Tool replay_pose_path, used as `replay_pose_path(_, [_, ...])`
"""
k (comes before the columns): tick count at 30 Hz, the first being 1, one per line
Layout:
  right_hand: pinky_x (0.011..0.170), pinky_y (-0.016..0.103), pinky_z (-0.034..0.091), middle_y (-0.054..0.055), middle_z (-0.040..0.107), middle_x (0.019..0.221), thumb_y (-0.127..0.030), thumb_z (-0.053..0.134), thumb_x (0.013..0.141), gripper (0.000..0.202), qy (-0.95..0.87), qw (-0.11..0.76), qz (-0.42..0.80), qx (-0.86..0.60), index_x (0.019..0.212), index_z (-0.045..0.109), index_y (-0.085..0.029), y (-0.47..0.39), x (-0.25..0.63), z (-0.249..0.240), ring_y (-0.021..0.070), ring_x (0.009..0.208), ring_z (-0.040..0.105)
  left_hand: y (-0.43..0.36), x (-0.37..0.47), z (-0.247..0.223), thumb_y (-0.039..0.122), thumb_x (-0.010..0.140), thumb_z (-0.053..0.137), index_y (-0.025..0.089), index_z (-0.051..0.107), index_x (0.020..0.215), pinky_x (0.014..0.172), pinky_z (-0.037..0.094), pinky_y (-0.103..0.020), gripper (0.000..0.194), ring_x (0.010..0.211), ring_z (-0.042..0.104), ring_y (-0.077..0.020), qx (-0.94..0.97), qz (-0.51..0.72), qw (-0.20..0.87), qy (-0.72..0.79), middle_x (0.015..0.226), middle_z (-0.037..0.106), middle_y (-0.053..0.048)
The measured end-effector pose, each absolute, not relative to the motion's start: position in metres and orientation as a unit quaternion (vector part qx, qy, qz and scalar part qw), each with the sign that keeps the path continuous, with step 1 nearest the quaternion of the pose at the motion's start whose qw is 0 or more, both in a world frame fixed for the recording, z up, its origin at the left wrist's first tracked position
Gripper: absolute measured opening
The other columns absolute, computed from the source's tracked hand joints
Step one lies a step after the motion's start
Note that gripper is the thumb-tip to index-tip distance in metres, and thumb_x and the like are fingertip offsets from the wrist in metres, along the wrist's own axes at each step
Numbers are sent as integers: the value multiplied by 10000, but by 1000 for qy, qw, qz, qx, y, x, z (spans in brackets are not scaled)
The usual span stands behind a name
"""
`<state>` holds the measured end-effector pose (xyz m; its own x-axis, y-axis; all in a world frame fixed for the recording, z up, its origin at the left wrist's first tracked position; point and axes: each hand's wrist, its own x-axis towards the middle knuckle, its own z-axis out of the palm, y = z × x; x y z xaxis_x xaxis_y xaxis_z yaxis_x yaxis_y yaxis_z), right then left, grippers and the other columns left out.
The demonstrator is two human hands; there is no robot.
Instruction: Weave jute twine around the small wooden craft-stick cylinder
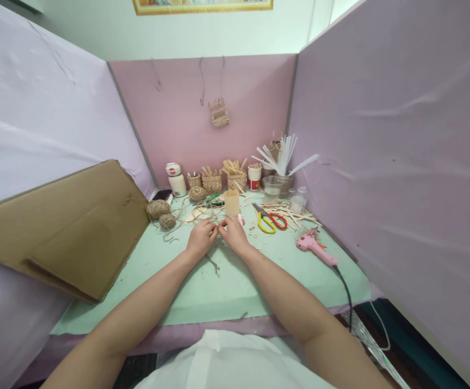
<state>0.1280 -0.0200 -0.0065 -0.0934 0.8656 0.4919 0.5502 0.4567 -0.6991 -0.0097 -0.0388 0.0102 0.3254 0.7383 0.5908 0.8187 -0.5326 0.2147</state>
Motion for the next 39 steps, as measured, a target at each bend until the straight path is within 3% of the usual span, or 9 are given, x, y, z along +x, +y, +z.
replay_pose_path(6, [796, 300, 367, 29, 595, 745, -234, 512, 733, 116, -709, 462, 170, -505, 683, 600, -177, -19, 127, -6, 153, 749, 513, -38, -9, 8, 212, 853, 441, 163, 604, 707, 724, 382, -282, 225, 773, 497, -169, -806, -350, 44, -475, 722, 559, -54])
replay_pose_path(11, [697, 271, 384, 19, 606, 725, -240, 505, 719, 129, -689, 471, 222, -504, 684, 609, -170, -19, 127, -3, 138, 672, 510, -38, -9, 8, 204, 850, 439, 165, 600, 721, 732, 387, -281, 210, 767, 502, -166, -798, -374, 10, -472, 731, 568, -50])
replay_pose_path(22, [698, 260, 376, 10, 576, 698, -252, 491, 727, 138, -690, 474, 255, -484, 676, 586, -167, -22, 127, 2, 140, 705, 500, -36, -9, 7, 215, 758, 519, 162, 624, 741, 662, 401, -241, 119, 692, 536, -132, -712, -455, -152, -513, 746, 633, -27])
replay_pose_path(28, [724, 272, 381, 16, 589, 704, -277, 487, 746, 170, -688, 470, 262, -487, 688, 598, -162, -22, 127, 1, 145, 712, 514, -31, -10, 3, 219, 707, 524, 148, 601, 673, 632, 390, -231, 110, 644, 514, -119, -678, -478, -201, -520, 672, 604, -12])
replay_pose_path(34, [732, 275, 391, 23, 593, 710, -263, 494, 736, 158, -680, 471, 276, -490, 686, 604, -161, -20, 126, -1, 148, 723, 522, -24, -10, -2, 286, 660, 572, 134, 595, 655, 550, 356, -216, 153, 546, 456, -95, -615, -502, -336, -506, 578, 549, 15])
replay_pose_path(39, [624, 248, 370, 2, 567, 633, -271, 487, 721, 167, -671, 470, 322, -474, 638, 578, -158, -18, 126, -2, 131, 636, 501, -23, -10, -3, 340, 654, 597, 131, 586, 676, 469, 285, -197, 211, 470, 370, -64, -583, -501, -422, -480, 526, 476, 42])
